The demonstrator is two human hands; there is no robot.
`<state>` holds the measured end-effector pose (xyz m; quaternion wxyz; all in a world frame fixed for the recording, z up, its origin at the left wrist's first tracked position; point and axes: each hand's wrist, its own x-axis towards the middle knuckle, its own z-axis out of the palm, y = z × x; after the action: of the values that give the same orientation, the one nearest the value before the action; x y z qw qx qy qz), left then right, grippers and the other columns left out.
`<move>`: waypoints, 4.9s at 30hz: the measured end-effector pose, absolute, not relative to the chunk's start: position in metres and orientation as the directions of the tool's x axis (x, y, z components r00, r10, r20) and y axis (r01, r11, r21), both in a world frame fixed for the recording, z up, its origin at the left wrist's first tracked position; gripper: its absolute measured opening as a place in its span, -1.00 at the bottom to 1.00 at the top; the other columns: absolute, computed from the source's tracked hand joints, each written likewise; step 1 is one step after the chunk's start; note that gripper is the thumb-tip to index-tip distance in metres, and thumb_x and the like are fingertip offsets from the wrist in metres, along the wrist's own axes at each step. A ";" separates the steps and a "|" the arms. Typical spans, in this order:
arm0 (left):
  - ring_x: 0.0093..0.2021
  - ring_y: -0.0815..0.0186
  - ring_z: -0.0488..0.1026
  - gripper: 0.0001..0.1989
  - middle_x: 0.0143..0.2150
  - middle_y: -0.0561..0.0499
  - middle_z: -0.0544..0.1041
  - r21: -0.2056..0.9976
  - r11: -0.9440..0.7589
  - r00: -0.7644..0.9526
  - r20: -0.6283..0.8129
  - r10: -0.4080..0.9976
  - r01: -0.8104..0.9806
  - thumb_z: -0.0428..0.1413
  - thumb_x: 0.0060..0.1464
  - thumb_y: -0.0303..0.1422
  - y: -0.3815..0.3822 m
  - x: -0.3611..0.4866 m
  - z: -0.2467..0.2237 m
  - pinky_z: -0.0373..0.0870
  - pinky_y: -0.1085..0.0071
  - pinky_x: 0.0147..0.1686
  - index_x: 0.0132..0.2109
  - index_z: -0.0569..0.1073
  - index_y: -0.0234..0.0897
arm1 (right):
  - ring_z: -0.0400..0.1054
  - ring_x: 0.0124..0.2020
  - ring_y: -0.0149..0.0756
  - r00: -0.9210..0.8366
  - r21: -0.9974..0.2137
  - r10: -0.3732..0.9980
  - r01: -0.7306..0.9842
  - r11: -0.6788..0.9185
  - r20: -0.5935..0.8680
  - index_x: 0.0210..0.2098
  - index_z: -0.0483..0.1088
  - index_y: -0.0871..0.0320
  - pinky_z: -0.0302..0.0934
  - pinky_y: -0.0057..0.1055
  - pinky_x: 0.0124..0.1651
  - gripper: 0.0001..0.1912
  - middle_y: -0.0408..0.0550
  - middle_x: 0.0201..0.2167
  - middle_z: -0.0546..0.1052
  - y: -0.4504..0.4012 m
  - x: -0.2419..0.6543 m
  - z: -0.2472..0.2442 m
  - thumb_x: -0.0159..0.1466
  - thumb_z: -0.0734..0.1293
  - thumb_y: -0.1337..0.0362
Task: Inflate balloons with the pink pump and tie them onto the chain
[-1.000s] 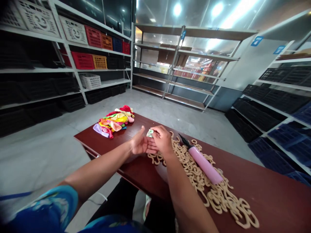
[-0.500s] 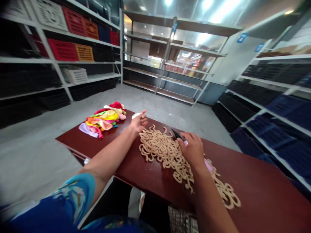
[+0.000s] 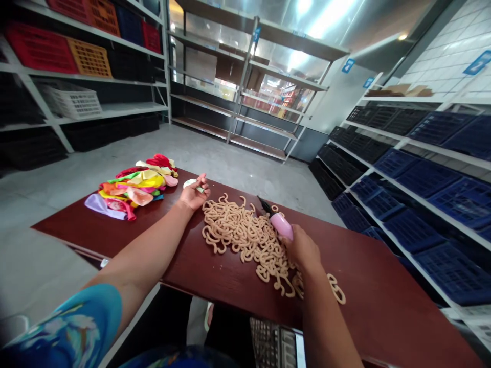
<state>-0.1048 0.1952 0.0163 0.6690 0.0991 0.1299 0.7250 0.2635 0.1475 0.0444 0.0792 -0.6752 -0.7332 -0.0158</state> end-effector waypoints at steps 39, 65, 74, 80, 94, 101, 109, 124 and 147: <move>-0.55 0.49 0.30 -0.82 -0.45 0.08 0.41 0.448 -0.326 -0.381 -0.036 0.924 -0.833 0.01 0.06 -0.63 0.203 -0.104 0.011 0.26 0.51 -0.49 -0.23 0.34 -0.29 | 0.24 -0.03 -0.08 -0.557 -0.005 0.749 0.801 0.599 0.359 0.14 0.19 0.13 0.05 -0.22 -0.01 -0.45 0.10 0.01 0.40 0.165 0.142 0.032 0.17 0.29 0.16; -0.72 0.44 0.10 -0.50 -0.71 0.17 -0.02 0.418 -0.272 -0.314 -0.036 0.949 -0.867 -0.08 0.16 -0.11 0.180 -0.081 0.059 0.21 0.44 -0.61 -0.58 -0.10 -0.24 | 0.27 -0.07 -0.12 -0.388 -0.119 0.855 0.886 0.449 0.344 0.08 0.20 0.12 0.15 -0.31 -0.12 -0.38 0.07 -0.03 0.40 0.165 0.134 0.025 0.10 0.36 0.01; -0.76 0.46 0.05 -0.58 -0.73 0.20 -0.01 0.622 -0.324 -0.467 -0.077 0.881 -0.713 -0.08 0.17 -0.18 0.188 -0.085 0.133 0.15 0.47 -0.67 -0.55 -0.03 -0.23 | 0.31 -0.12 -0.17 -0.275 -0.241 0.897 0.898 0.368 0.347 -0.06 0.24 0.13 0.14 -0.37 -0.20 -0.56 0.04 -0.16 0.44 0.171 0.137 0.027 0.13 0.32 0.07; -0.76 0.47 0.05 -0.61 -0.73 0.20 0.01 0.653 -0.408 -0.558 -0.027 0.829 -0.638 -0.06 0.15 -0.22 0.187 -0.106 0.153 0.13 0.48 -0.68 -0.54 -0.01 -0.23 | 0.32 -0.15 -0.19 -0.228 -0.243 0.884 0.906 0.346 0.409 -0.14 0.26 0.10 0.13 -0.36 -0.20 -0.70 -0.03 -0.21 0.45 0.180 0.148 0.022 0.14 0.30 0.19; -0.74 0.47 0.08 -0.53 -0.73 0.19 0.01 0.677 -0.352 -0.453 0.032 0.891 -0.646 -0.01 0.10 -0.06 0.185 -0.013 0.127 0.11 0.48 -0.68 -0.56 -0.02 -0.22 | 0.34 -0.25 -0.23 -0.167 -0.390 0.905 0.861 0.327 0.390 -0.22 0.26 0.18 0.12 -0.40 -0.27 -0.65 0.00 -0.29 0.45 0.191 0.142 0.008 0.06 0.36 0.16; -0.75 0.47 0.10 -0.54 -0.73 0.19 0.02 0.697 -0.335 -0.429 0.042 0.902 -0.634 -0.01 0.10 -0.07 0.186 -0.018 0.134 0.13 0.47 -0.68 -0.55 -0.01 -0.22 | 0.34 -0.25 -0.23 -0.162 -0.402 0.886 0.845 0.352 0.435 -0.19 0.28 0.19 0.11 -0.39 -0.28 -0.66 0.02 -0.29 0.46 0.189 0.142 0.009 0.09 0.32 0.15; -0.76 0.46 0.09 -0.60 -0.73 0.19 0.02 0.716 -0.424 -0.534 0.084 0.841 -0.554 -0.02 0.11 -0.15 0.186 -0.082 0.181 0.13 0.49 -0.70 -0.53 -0.02 -0.21 | 0.37 -0.28 -0.23 -0.194 -0.428 0.908 0.832 0.353 0.371 -0.18 0.28 0.15 0.11 -0.41 -0.34 -0.64 -0.02 -0.29 0.47 0.186 0.145 0.016 0.05 0.36 0.18; -0.75 0.47 0.07 -0.56 -0.72 0.19 0.00 0.694 -0.327 -0.455 0.000 0.891 -0.641 -0.02 0.11 -0.07 0.182 -0.020 0.126 0.11 0.47 -0.68 -0.54 0.00 -0.21 | 0.36 -0.26 -0.20 -0.197 -0.402 0.901 0.843 0.356 0.386 -0.18 0.29 0.17 0.14 -0.39 -0.28 -0.59 0.01 -0.28 0.46 0.191 0.140 0.003 0.03 0.37 0.12; -0.74 0.47 0.08 -0.59 -0.71 0.19 0.01 0.684 -0.433 -0.538 0.070 0.840 -0.587 -0.01 0.11 -0.14 0.182 -0.089 0.156 0.13 0.49 -0.68 -0.52 -0.02 -0.22 | 0.38 -0.30 -0.20 -0.214 -0.403 0.911 0.844 0.355 0.353 -0.24 0.29 0.14 0.15 -0.38 -0.32 -0.58 -0.01 -0.32 0.48 0.194 0.144 0.003 -0.01 0.41 0.08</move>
<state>-0.0892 0.1815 0.1564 0.4346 0.2055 0.3077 0.8211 0.1439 0.1935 0.0028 0.2721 -0.5648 -0.7767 0.0615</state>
